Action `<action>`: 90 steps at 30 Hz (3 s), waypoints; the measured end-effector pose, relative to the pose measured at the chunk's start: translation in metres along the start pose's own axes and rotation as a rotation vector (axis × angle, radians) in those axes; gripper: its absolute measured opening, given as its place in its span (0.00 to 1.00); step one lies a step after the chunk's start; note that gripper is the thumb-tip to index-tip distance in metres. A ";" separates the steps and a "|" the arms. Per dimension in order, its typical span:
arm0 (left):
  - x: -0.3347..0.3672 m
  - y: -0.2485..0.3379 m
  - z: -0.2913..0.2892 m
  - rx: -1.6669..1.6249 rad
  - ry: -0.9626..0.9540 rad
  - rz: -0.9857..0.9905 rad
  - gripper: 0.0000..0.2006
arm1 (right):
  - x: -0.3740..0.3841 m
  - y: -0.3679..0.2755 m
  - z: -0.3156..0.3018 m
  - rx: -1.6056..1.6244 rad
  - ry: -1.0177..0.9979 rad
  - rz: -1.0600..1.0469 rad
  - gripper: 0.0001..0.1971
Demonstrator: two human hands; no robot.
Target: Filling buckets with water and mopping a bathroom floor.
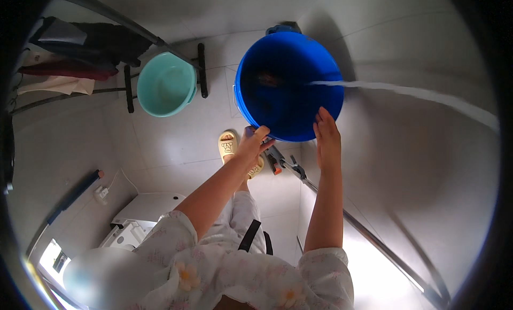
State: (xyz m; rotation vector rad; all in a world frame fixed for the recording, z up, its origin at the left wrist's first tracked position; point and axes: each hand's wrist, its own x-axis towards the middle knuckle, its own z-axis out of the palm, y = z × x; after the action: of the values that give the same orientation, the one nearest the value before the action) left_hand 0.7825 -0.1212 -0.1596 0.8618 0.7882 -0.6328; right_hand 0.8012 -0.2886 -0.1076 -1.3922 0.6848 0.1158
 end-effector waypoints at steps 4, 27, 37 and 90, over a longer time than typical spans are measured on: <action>0.026 -0.008 -0.010 -0.015 0.042 -0.006 0.21 | 0.010 0.014 0.012 -0.159 -0.040 -0.038 0.23; 0.036 -0.021 -0.012 0.434 0.121 0.170 0.30 | 0.014 0.077 -0.039 -0.041 0.215 0.460 0.20; 0.021 -0.018 -0.015 0.196 -0.036 0.263 0.30 | 0.041 0.047 -0.016 -0.003 0.112 0.250 0.25; 0.363 0.020 -0.284 0.460 0.563 0.810 0.20 | 0.070 0.166 -0.045 0.196 0.282 0.180 0.28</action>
State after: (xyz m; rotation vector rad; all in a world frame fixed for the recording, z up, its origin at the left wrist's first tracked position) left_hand 0.9041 0.0669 -0.5623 1.7009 0.7078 0.1840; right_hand 0.7640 -0.3182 -0.2873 -1.1667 1.0292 -0.0067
